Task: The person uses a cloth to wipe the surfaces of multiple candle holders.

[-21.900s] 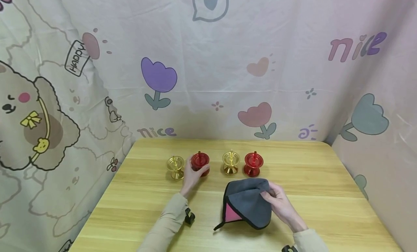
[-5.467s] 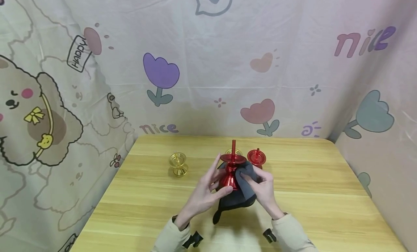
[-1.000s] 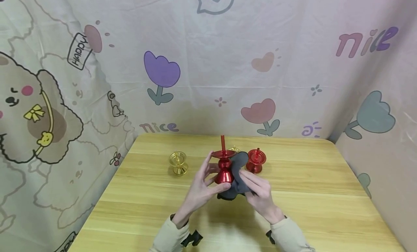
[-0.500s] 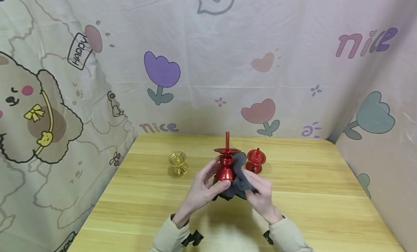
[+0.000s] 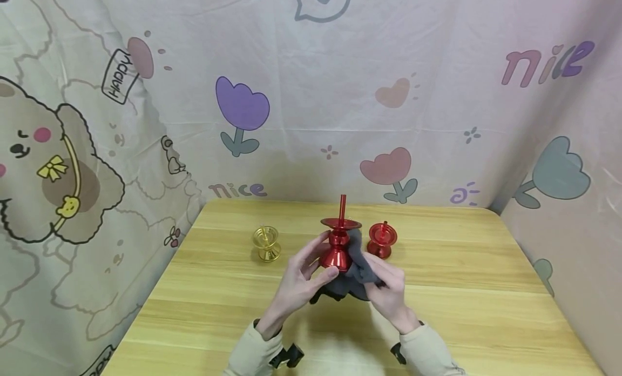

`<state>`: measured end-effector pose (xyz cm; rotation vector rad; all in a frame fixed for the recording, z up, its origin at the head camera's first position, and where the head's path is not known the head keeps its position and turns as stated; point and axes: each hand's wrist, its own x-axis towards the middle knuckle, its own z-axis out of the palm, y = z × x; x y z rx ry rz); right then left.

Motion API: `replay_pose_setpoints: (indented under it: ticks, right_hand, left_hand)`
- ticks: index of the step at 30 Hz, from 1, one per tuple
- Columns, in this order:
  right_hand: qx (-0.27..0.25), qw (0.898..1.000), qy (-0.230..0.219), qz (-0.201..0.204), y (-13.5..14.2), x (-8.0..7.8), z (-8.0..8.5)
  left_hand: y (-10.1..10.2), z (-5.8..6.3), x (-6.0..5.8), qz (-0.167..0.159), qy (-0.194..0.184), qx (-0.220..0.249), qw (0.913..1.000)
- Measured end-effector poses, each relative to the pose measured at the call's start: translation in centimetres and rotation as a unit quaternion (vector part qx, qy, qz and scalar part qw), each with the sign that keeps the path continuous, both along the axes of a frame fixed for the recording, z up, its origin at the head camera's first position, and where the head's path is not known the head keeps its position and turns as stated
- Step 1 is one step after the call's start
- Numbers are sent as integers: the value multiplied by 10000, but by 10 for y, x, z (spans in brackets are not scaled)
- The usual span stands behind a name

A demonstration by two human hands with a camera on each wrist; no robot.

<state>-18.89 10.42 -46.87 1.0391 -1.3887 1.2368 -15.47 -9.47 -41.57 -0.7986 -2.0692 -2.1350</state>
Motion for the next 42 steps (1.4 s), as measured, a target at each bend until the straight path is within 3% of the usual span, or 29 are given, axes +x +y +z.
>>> replay_pose_setpoints:
  ticks: [3, 9, 12, 14, 17, 21, 25, 28, 31, 34, 39, 42]
  right_hand:
    - [-139, 9996, -162, 178, 1, -1, -1]
    - [404, 9940, 595, -818, 0, 0, -1]
    - [543, 9900, 822, -1012, -1, 0, 0]
    - [422, 9920, 757, -921, -1, 0, 0]
    - [56, 9986, 339, -397, -2, -1, 0]
    - [-336, 9991, -148, 189, -1, -1, -1]
    - [-161, 9994, 151, -281, -1, -1, -1]
    - [94, 9952, 622, -744, -2, 0, 1]
    - [246, 9913, 922, -909, -3, 1, 4]
    - [157, 9934, 805, -807, -3, 2, 5]
    - [-233, 9997, 70, -88, -2, 2, 3]
    - [-273, 9996, -41, -109, -2, 2, 1]
  left_hand:
    - [0, -1, -1, -125, 30, -13, 9999]
    - [2, -1, -2, 337, 137, -531, 9979]
    - [2, -1, -3, 519, 198, -646, 9964]
    - [2, -1, -3, 435, 137, -526, 9976]
    - [2, -1, -3, 141, -98, -264, 9995]
    - [3, -1, -3, -172, -430, -132, 9988]
    - [6, 0, -4, 76, -339, -372, 9987]
    - [6, 0, -3, 391, -78, -556, 9977]
    - [6, 0, -3, 528, 187, -640, 9964]
    - [5, 1, -3, 421, 256, -484, 9976]
    - [4, 1, -3, -11, -138, -63, 9999]
    - [4, 1, -4, -167, -266, -49, 9995]
